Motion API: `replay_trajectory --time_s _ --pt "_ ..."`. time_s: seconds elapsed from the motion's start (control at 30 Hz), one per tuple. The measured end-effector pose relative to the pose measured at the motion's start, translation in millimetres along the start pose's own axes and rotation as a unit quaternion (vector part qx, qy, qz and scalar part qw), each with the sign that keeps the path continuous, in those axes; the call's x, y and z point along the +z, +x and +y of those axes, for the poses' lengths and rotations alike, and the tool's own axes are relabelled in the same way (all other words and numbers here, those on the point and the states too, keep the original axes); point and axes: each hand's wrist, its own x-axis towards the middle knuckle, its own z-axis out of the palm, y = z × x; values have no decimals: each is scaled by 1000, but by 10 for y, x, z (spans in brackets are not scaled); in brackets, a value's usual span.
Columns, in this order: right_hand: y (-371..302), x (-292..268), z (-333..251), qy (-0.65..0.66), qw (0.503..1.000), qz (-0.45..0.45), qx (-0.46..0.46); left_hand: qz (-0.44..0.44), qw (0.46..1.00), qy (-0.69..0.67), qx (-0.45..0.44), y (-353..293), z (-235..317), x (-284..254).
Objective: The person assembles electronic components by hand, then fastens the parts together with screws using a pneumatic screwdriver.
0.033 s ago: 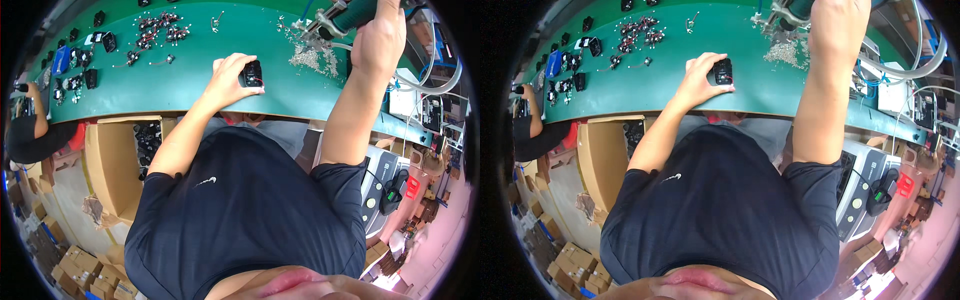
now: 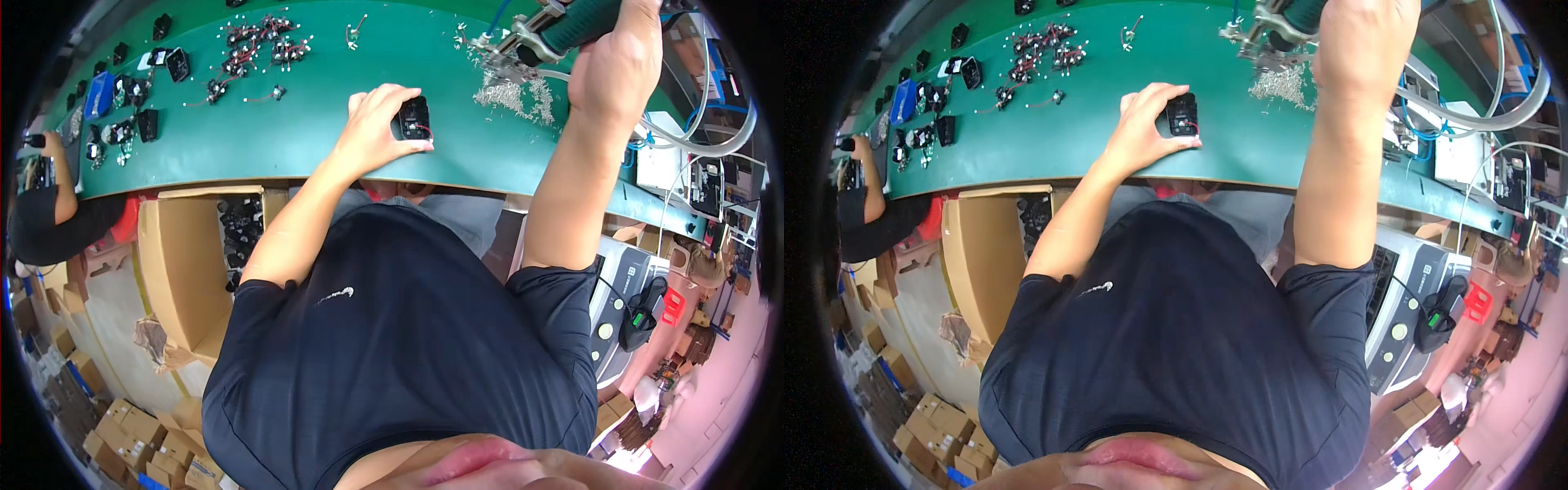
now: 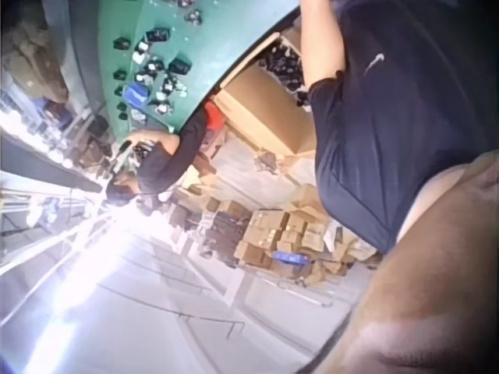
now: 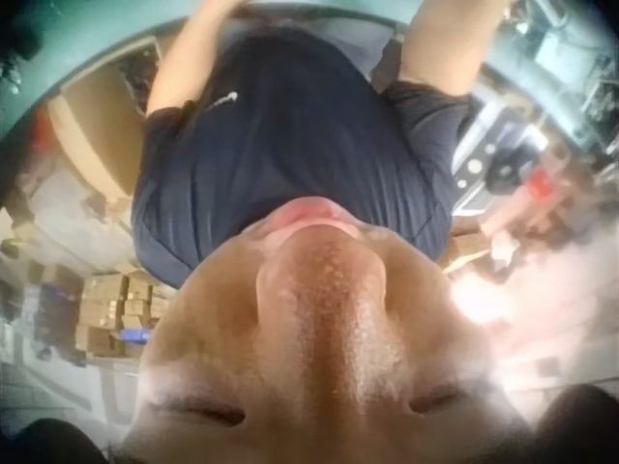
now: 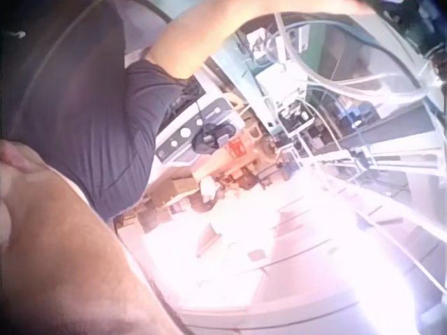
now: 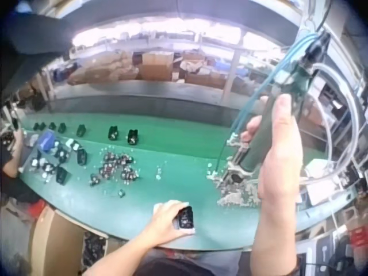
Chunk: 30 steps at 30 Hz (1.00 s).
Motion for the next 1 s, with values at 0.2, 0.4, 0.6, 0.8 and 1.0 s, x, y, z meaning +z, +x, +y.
replay_trajectory --time_s 0.2,0.4,0.6,0.8,1.0 --pt "-366 70 245 169 982 -75 48 17 1000 20 13 -41 -33 8" --pt "-342 70 697 88 995 34 -40 3 999 37 11 -61 23 -44" --pt "-284 -50 520 112 988 -65 -88 10 1000 24 15 -45 31 -33" --pt "-196 65 313 148 963 -134 -182 25 999 21 18 -61 -4 -3" --pt "-335 100 170 128 978 -124 -108 36 999 8 21 -40 10 1"
